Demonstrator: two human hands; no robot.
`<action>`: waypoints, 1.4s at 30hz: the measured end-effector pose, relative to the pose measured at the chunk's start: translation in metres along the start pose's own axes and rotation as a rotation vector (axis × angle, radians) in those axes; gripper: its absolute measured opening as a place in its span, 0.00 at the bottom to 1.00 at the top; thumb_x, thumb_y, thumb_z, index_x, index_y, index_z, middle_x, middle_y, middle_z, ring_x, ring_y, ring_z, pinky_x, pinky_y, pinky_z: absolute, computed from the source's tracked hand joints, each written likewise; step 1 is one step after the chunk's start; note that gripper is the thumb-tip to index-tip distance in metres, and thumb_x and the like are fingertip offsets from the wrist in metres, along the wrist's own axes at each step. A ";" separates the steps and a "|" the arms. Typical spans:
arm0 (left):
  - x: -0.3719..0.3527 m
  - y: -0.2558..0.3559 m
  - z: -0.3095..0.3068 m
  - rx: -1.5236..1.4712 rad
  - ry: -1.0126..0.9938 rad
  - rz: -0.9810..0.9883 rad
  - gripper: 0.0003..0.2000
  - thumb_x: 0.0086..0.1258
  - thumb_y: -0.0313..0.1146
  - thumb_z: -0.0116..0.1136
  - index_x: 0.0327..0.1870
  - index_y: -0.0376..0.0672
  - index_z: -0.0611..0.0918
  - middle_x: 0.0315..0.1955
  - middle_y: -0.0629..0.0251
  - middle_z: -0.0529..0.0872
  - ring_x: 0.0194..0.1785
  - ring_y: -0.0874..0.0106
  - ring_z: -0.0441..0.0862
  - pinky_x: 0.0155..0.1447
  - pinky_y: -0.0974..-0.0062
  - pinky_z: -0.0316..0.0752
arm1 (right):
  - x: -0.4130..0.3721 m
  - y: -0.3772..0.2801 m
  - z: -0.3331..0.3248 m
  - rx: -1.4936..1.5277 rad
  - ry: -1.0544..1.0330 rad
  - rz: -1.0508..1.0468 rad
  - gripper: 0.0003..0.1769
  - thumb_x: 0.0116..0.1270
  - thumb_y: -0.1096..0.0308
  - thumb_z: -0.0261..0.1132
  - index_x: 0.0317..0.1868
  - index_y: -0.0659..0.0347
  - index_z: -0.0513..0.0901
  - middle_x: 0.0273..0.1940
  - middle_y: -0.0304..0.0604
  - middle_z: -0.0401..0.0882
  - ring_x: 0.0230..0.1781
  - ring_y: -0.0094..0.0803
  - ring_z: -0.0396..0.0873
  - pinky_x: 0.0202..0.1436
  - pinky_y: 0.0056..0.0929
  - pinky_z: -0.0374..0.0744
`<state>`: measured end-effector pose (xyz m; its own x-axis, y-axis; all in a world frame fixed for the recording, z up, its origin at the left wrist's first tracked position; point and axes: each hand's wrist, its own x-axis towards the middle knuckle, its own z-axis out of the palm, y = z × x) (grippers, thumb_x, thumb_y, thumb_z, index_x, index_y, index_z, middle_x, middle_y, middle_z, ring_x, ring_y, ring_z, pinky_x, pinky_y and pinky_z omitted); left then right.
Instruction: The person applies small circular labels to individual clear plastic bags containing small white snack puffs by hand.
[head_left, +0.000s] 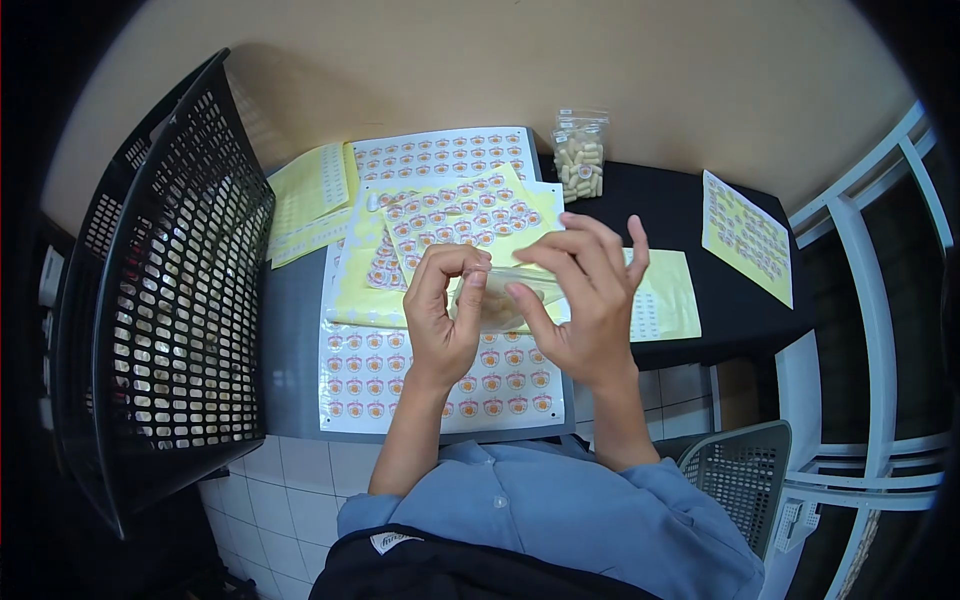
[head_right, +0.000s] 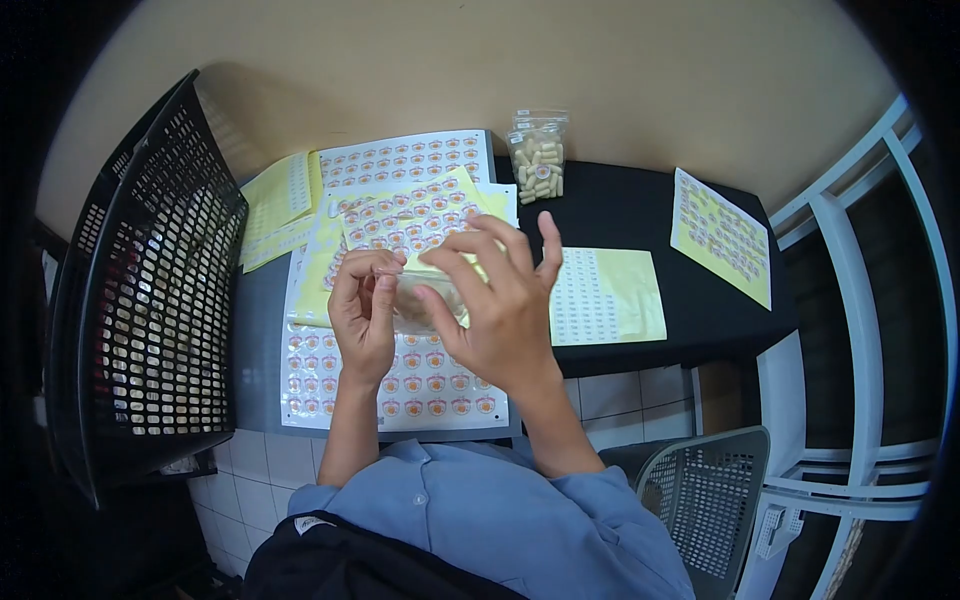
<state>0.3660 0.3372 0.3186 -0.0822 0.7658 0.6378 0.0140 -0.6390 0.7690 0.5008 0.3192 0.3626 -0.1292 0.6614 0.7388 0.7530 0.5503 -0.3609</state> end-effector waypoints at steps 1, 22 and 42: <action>0.000 0.001 0.000 0.008 -0.003 0.010 0.02 0.60 0.24 0.49 0.29 0.36 0.72 0.29 0.61 0.75 0.34 0.73 0.73 0.41 0.78 0.67 | -0.002 0.002 0.005 -0.013 0.005 -0.035 0.07 0.47 0.67 0.65 0.28 0.52 0.77 0.34 0.33 0.73 0.46 0.31 0.70 0.62 0.46 0.43; 0.003 0.010 0.000 0.196 -0.158 0.102 0.05 0.53 0.21 0.55 0.29 0.36 0.74 0.27 0.62 0.76 0.30 0.71 0.73 0.35 0.78 0.68 | -0.009 0.004 0.007 0.029 -0.013 -0.019 0.03 0.53 0.68 0.59 0.25 0.55 0.73 0.29 0.34 0.71 0.40 0.30 0.71 0.61 0.45 0.46; -0.012 0.007 0.003 0.090 -0.209 0.004 0.02 0.53 0.21 0.54 0.27 0.35 0.76 0.27 0.59 0.78 0.33 0.71 0.76 0.38 0.77 0.69 | -0.028 0.011 0.001 0.091 0.008 -0.009 0.03 0.50 0.67 0.63 0.24 0.53 0.76 0.27 0.31 0.74 0.41 0.28 0.73 0.63 0.49 0.43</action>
<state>0.3699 0.3239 0.3169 0.1257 0.7674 0.6288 0.1038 -0.6405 0.7609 0.5120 0.3076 0.3375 -0.1302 0.6526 0.7465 0.6898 0.6004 -0.4046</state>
